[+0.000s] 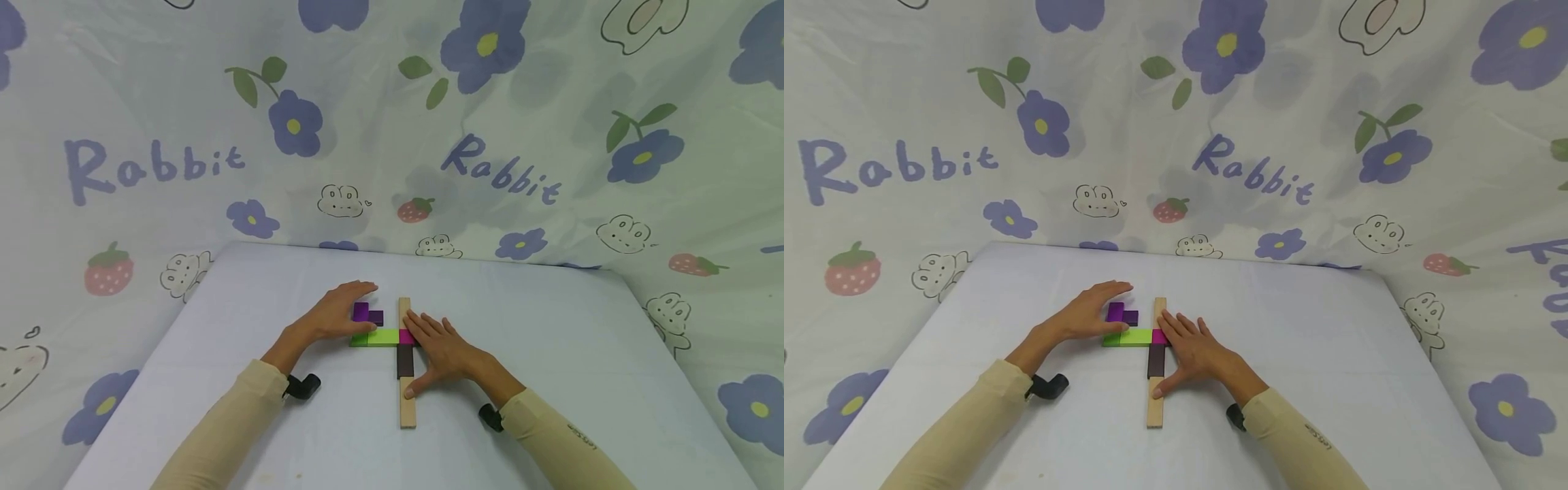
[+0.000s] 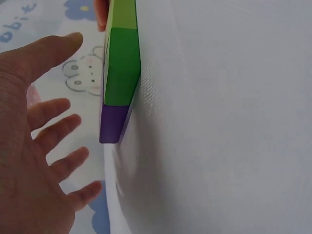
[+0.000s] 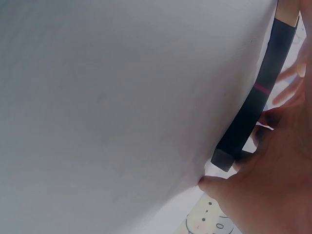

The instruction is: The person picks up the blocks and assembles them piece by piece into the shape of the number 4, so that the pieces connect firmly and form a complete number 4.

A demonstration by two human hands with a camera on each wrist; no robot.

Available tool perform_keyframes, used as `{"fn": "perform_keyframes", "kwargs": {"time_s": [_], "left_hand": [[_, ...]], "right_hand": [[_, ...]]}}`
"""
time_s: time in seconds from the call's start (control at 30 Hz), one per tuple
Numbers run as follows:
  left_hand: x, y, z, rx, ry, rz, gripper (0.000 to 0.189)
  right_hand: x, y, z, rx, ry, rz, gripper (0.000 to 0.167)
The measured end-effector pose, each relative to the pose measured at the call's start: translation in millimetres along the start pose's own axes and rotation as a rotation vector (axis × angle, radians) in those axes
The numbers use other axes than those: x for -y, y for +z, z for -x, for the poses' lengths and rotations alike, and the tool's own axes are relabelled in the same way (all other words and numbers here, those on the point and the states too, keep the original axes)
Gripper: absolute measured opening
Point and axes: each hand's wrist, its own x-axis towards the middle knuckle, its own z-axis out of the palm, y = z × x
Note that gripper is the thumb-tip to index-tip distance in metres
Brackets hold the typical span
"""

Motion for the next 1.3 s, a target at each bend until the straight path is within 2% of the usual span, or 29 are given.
{"fn": "perform_keyframes", "kwargs": {"time_s": [0.43, 0.7, 1.3], "left_hand": [[-4.8, 6.5, -7.0, -0.033, 0.074, -0.038, 0.062], [-5.4, 9.2, -9.2, -0.031, 0.089, -0.070, 0.056], [-10.1, 11.9, -13.6, -0.023, 0.114, -0.063, 0.044]], "right_hand": [[-1, -1, 0.7, -0.004, -0.016, -0.002, 0.139], [-2, -1, 0.3, -0.008, -0.026, -0.004, 0.139], [-2, -1, 0.1, -0.001, -0.017, 0.002, 0.140]]}}
